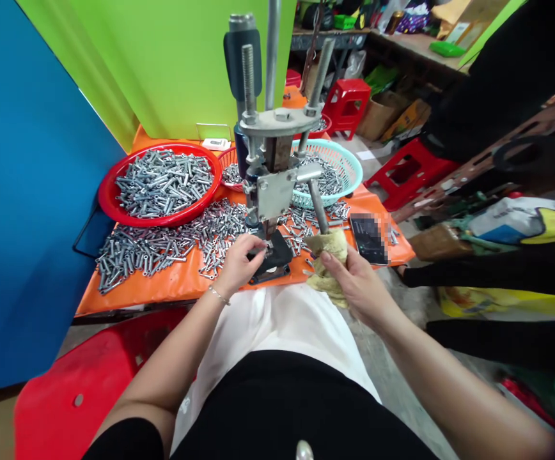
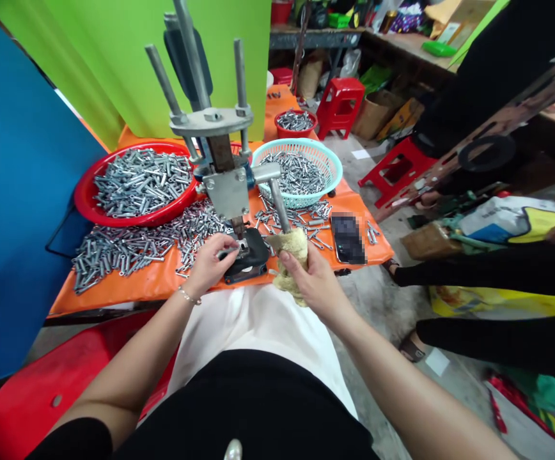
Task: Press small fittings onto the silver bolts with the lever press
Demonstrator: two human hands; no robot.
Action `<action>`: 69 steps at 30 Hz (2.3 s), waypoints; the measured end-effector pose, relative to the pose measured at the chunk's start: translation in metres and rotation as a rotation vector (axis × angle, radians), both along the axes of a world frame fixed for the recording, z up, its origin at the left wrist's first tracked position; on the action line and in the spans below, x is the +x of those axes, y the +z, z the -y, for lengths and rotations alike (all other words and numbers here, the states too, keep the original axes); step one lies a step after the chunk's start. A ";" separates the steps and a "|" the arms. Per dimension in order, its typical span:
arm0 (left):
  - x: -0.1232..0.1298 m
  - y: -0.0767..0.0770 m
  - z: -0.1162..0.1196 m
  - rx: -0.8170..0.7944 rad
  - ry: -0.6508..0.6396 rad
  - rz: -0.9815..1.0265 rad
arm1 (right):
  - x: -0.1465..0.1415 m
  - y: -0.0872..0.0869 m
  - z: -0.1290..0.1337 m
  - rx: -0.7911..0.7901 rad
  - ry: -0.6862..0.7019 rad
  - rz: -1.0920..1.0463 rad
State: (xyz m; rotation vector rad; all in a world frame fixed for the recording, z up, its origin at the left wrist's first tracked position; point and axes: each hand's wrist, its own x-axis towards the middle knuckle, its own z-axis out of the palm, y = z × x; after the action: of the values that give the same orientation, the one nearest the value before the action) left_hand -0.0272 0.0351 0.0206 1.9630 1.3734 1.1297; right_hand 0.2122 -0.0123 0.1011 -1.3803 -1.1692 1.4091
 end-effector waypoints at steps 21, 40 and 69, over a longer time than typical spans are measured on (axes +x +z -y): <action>0.025 -0.022 -0.003 0.157 0.121 -0.210 | -0.001 0.007 0.003 0.008 -0.005 -0.007; -0.060 -0.004 -0.043 -0.382 0.372 -0.774 | -0.001 0.000 0.000 -0.016 0.000 -0.048; -0.050 0.004 -0.045 -0.405 0.332 -0.957 | 0.004 0.018 0.004 -0.049 0.052 -0.001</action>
State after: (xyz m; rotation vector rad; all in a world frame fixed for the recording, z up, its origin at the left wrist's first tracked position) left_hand -0.0776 0.0799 0.0241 2.0561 2.2312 -0.0963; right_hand 0.2167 -0.0161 0.1193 -1.3923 -1.1847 1.4837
